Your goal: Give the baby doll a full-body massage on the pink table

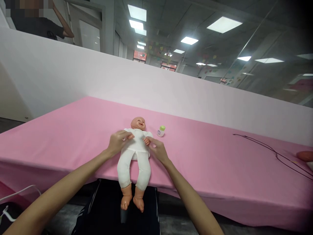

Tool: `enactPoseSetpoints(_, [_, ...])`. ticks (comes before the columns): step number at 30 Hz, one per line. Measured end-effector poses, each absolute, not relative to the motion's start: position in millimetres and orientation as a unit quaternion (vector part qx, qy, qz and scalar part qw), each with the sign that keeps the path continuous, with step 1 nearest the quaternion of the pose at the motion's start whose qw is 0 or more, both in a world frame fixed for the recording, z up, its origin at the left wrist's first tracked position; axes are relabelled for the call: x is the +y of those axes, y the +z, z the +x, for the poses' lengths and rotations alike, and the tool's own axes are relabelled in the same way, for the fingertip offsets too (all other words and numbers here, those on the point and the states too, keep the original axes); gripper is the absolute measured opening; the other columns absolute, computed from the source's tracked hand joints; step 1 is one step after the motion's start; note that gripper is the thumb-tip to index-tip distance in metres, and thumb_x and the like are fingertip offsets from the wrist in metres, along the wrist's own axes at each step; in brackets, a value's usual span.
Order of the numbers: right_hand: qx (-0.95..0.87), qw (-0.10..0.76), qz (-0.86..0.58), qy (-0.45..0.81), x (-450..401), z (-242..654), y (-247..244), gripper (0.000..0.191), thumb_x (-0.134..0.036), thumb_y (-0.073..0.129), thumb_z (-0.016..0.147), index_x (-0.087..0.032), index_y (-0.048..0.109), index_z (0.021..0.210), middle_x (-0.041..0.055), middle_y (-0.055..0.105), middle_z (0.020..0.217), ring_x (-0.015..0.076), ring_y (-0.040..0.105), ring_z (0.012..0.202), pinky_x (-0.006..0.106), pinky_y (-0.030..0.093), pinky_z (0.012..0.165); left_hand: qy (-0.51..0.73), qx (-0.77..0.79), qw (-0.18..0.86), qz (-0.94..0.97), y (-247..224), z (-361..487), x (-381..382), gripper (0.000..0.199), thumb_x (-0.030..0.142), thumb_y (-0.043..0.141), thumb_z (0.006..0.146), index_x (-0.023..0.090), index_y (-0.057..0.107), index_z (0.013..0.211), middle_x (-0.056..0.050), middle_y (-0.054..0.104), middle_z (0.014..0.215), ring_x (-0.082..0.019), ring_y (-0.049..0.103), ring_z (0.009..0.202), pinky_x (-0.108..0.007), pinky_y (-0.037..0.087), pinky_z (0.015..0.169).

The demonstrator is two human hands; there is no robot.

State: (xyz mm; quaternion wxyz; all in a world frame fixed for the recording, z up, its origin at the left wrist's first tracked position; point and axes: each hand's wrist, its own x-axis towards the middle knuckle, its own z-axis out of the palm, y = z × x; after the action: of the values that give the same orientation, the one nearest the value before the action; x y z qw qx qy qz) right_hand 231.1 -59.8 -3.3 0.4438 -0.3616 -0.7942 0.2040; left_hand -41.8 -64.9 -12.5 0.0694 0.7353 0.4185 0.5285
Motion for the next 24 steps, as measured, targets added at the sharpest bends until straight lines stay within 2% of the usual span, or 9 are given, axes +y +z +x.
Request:
enactPoseSetpoints(3, [-0.863, 0.370, -0.321, 0.123, -69, 223, -19, 0.024, -0.032, 0.062, 0.102, -0.029, 0.079, 0.118, 0.0038, 0.079, 0.122, 0.0273, 0.072, 0.120, 0.044, 0.053, 0.107, 0.421, 0.365, -0.021, 0.831, -22, -31, -74, 0.025, 0.025, 0.056, 0.103, 0.025, 0.078, 0.093, -0.004, 0.081, 0.100, -0.021, 0.073, 0.087, -0.033, 0.055, 0.073])
enactPoseSetpoints(6, [-0.854, 0.381, -0.328, 0.134, -71, 224, -25, 0.025, -0.033, 0.063, 0.101, -0.029, 0.078, 0.120, 0.0045, 0.078, 0.125, 0.0280, 0.070, 0.124, 0.045, 0.052, 0.110, 0.439, 0.382, -0.028, 0.813, -25, -33, -74, 0.025, 0.026, 0.054, 0.104, 0.025, 0.077, 0.095, -0.004, 0.081, 0.103, -0.021, 0.073, 0.091, -0.033, 0.055, 0.073])
enactPoseSetpoints(9, [-0.770, 0.462, -0.385, 0.212, -63, 235, -16, 0.030, -0.039, 0.069, 0.096, -0.025, 0.078, 0.121, 0.0066, 0.078, 0.124, 0.0275, 0.073, 0.114, 0.043, 0.056, 0.103, 0.531, 0.464, 0.030, 0.708, -20, -50, -67, 0.025, 0.036, 0.059, 0.101, 0.023, 0.074, 0.116, -0.007, 0.078, 0.112, -0.023, 0.072, 0.098, -0.034, 0.057, 0.075])
enactPoseSetpoints(12, [-0.618, 0.573, -0.477, 0.249, -47, 261, -8, 0.040, -0.047, 0.076, 0.086, -0.018, 0.077, 0.114, 0.0104, 0.079, 0.117, 0.0283, 0.074, 0.106, 0.041, 0.059, 0.094, 0.572, 0.555, 0.086, 0.598, -17, -81, -55, 0.058, 0.043, 0.064, 0.094, 0.019, 0.056, 0.147, -0.011, 0.075, 0.122, -0.026, 0.071, 0.103, -0.035, 0.058, 0.079])
enactPoseSetpoints(14, [-0.537, 0.593, -0.537, 0.269, -35, 285, -9, 0.043, -0.051, 0.080, 0.078, -0.014, 0.077, 0.100, 0.0117, 0.079, 0.104, 0.0281, 0.073, 0.097, 0.039, 0.060, 0.087, 0.544, 0.616, 0.097, 0.561, -18, -107, -46, 0.068, 0.043, 0.063, 0.092, 0.016, 0.050, 0.153, -0.012, 0.075, 0.119, -0.027, 0.071, 0.102, -0.037, 0.057, 0.084])
enactPoseSetpoints(16, [-0.487, 0.573, -0.579, 0.314, -24, 309, -16, 0.045, -0.057, 0.080, 0.073, -0.014, 0.073, 0.085, 0.0100, 0.076, 0.088, 0.0245, 0.071, 0.084, 0.034, 0.059, 0.077, 0.490, 0.674, 0.098, 0.543, -24, -130, -37, 0.061, 0.043, 0.059, 0.093, 0.015, 0.055, 0.147, -0.013, 0.075, 0.118, -0.029, 0.070, 0.104, -0.039, 0.054, 0.088])
enactPoseSetpoints(19, [-0.458, 0.521, -0.624, 0.359, -15, 334, -32, 0.045, -0.060, 0.078, 0.071, -0.016, 0.067, 0.075, 0.0041, 0.069, 0.071, 0.0159, 0.062, 0.063, 0.028, 0.053, 0.062, 0.386, 0.747, 0.093, 0.534, -37, -148, -31, 0.044, 0.044, 0.049, 0.097, 0.016, 0.069, 0.125, -0.015, 0.076, 0.117, -0.034, 0.068, 0.109, -0.047, 0.047, 0.097])
enactPoseSetpoints(22, [-0.461, 0.484, -0.652, 0.359, -14, 345, -43, 0.043, -0.057, 0.080, 0.069, -0.018, 0.061, 0.067, -0.0012, 0.057, 0.056, 0.0115, 0.048, 0.049, 0.024, 0.040, 0.048, 0.300, 0.784, 0.054, 0.541, -49, -150, -31, 0.044, 0.045, 0.041, 0.100, 0.017, 0.074, 0.107, -0.016, 0.077, 0.103, -0.038, 0.067, 0.104, -0.056, 0.042, 0.100])
enactPoseSetpoints(24, [-0.483, 0.446, -0.673, 0.339, -16, 348, -45, 0.045, -0.058, 0.078, 0.072, -0.020, 0.057, 0.062, -0.0035, 0.050, 0.050, 0.0109, 0.041, 0.045, 0.024, 0.030, 0.044, 0.269, 0.791, 0.014, 0.550, -54, -149, -32, 0.046, 0.043, 0.039, 0.101, 0.015, 0.075, 0.104, -0.019, 0.076, 0.105, -0.041, 0.065, 0.107, -0.058, 0.042, 0.098])
